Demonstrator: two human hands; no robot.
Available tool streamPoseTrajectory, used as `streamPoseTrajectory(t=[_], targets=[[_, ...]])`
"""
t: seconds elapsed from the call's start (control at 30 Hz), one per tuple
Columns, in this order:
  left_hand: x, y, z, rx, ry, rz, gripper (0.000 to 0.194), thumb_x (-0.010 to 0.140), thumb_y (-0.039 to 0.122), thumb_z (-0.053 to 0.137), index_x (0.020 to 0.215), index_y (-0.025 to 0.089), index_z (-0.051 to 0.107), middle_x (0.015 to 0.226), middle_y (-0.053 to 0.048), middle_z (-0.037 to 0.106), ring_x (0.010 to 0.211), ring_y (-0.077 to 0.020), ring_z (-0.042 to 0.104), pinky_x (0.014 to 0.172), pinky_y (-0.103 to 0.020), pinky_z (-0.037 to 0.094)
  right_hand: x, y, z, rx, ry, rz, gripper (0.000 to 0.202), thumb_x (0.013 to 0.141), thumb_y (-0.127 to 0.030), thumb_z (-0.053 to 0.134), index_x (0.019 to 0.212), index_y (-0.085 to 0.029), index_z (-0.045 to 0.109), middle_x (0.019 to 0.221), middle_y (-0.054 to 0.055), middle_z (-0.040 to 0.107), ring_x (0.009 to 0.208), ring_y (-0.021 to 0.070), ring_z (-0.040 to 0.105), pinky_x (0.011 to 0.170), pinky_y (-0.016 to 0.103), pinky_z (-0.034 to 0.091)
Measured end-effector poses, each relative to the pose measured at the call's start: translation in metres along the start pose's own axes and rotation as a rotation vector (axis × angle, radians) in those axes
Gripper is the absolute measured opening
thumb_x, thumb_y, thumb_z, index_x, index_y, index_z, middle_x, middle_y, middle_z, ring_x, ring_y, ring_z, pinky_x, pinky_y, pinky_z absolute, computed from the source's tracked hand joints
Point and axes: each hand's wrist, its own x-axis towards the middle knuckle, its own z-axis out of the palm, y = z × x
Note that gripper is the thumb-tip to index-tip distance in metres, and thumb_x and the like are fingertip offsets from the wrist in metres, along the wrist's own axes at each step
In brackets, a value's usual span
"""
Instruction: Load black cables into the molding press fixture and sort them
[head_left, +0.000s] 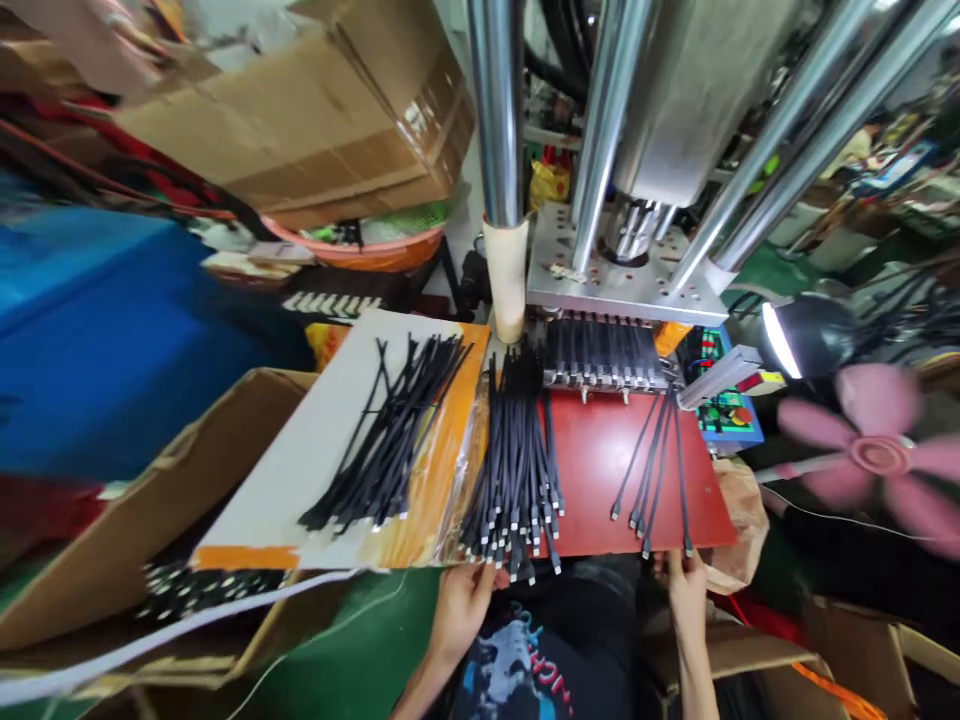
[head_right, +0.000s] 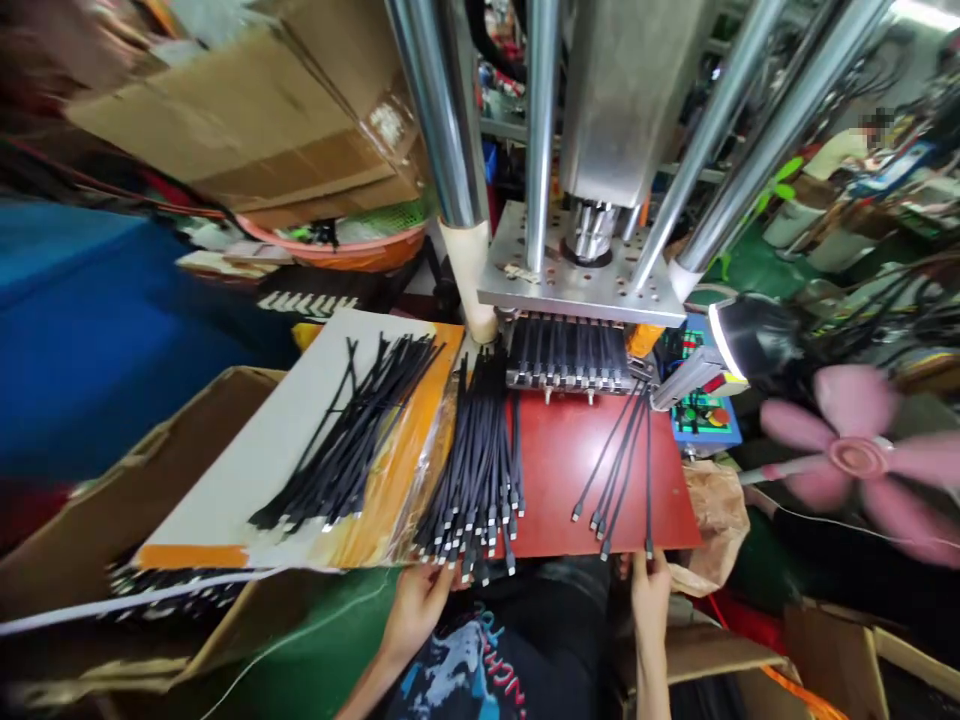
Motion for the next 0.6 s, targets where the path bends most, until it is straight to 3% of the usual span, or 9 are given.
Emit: streamPoseTrajectory(t=[0.13,0.33,0.5,0.6], targets=[[0.005,-0.012,0.001,0.025,0.011,0.068,0.065,0.096,0.075,0.049,0.067,0.024,0.076,0.069,-0.009,0.08,0.069,-0.03,0.081,0.067,-0.037,0.066,-0.001,0.002,0.008,0.075,0.014,0.013,0.061,0.065,-0.079,0.081,0.077,-0.022,0.064,0.059,0.001,0.066,0.047,0.0183,0.057,0.045,0.029,0.046],[0.01,-0.007,0.001,0.029,0.008,0.1,0.075,0.09,0.089,0.041,0.067,0.026,0.074,0.065,-0.009,0.079,0.064,-0.0316,0.079,0.065,-0.04,0.068,0.001,0.005,0.016,0.168,0.026,0.017,0.067,0.06,-0.085,0.081,0.077,-0.022,0.064,0.054,0.001,0.064,0.041,0.0166,0.053,0.04,0.027,0.041],[0.01,-0.011,0.005,-0.024,0.041,0.121,0.075,0.09,0.091,0.039,0.065,0.027,0.07,0.063,-0.008,0.076,0.06,-0.0303,0.076,0.063,-0.041,0.066,-0.003,-0.002,0.03,0.209,0.056,-0.059,0.069,0.054,-0.087,0.081,0.069,-0.023,0.059,0.049,-0.001,0.059,0.036,0.0172,0.051,0.035,0.027,0.04],[0.012,-0.01,0.003,-0.045,0.03,0.135,0.075,0.091,0.091,0.038,0.07,0.027,0.071,0.064,-0.007,0.076,0.06,-0.029,0.075,0.063,-0.039,0.065,-0.006,-0.012,0.037,0.208,0.066,-0.137,0.07,0.058,-0.091,0.075,0.067,-0.024,0.056,0.046,-0.002,0.056,0.033,0.017,0.049,0.034,0.028,0.04]])
